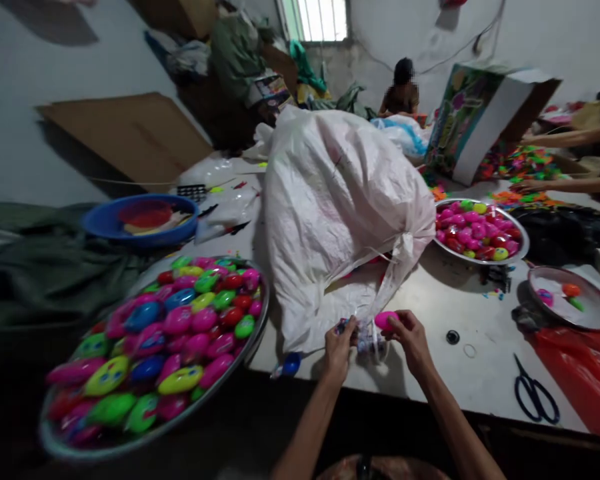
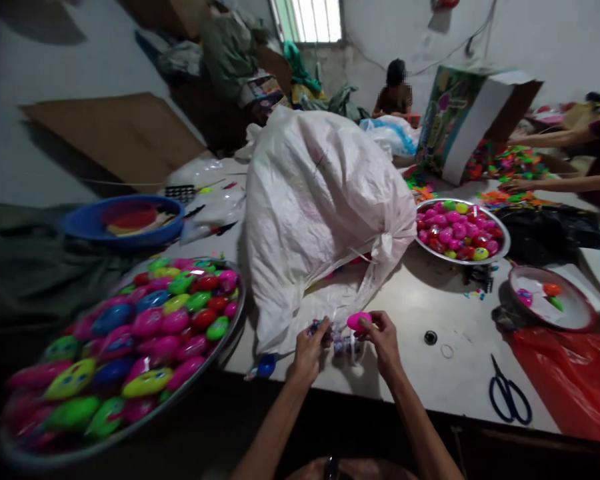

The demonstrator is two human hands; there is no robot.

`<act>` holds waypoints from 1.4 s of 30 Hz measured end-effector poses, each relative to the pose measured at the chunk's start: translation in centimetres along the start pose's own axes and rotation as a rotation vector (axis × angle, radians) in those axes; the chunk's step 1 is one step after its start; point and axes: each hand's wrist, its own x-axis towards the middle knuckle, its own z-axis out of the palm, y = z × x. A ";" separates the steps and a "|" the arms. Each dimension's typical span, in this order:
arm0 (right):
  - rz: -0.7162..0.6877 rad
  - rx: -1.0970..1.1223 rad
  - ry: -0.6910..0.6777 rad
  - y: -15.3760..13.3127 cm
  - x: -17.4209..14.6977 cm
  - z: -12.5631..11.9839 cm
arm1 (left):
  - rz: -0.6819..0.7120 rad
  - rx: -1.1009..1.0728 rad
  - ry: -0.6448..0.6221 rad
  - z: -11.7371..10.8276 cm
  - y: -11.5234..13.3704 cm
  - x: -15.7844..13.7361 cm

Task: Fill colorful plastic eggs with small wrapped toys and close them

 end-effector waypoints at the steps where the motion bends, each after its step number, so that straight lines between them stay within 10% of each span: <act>1: -0.028 -0.039 0.007 0.1 -0.3 -0.1 | -0.014 -0.025 0.003 0.0 -0.1 0.0; 15: -0.106 -0.321 -0.092 -0.2 -2.0 0.8 | -0.046 -0.076 -0.061 0.4 -1.1 -0.5; 20: -0.152 -0.402 0.118 0.5 -2.5 0.7 | -0.090 -0.221 -0.048 1.0 -1.3 -1.1; 33: -0.051 -0.235 0.130 -0.1 -2.9 -0.1 | -0.238 -0.300 0.103 1.9 -1.2 -0.6; 42: 0.216 0.122 -0.063 0.0 -0.5 -0.8 | -0.241 -0.323 -0.116 1.7 -1.5 -1.5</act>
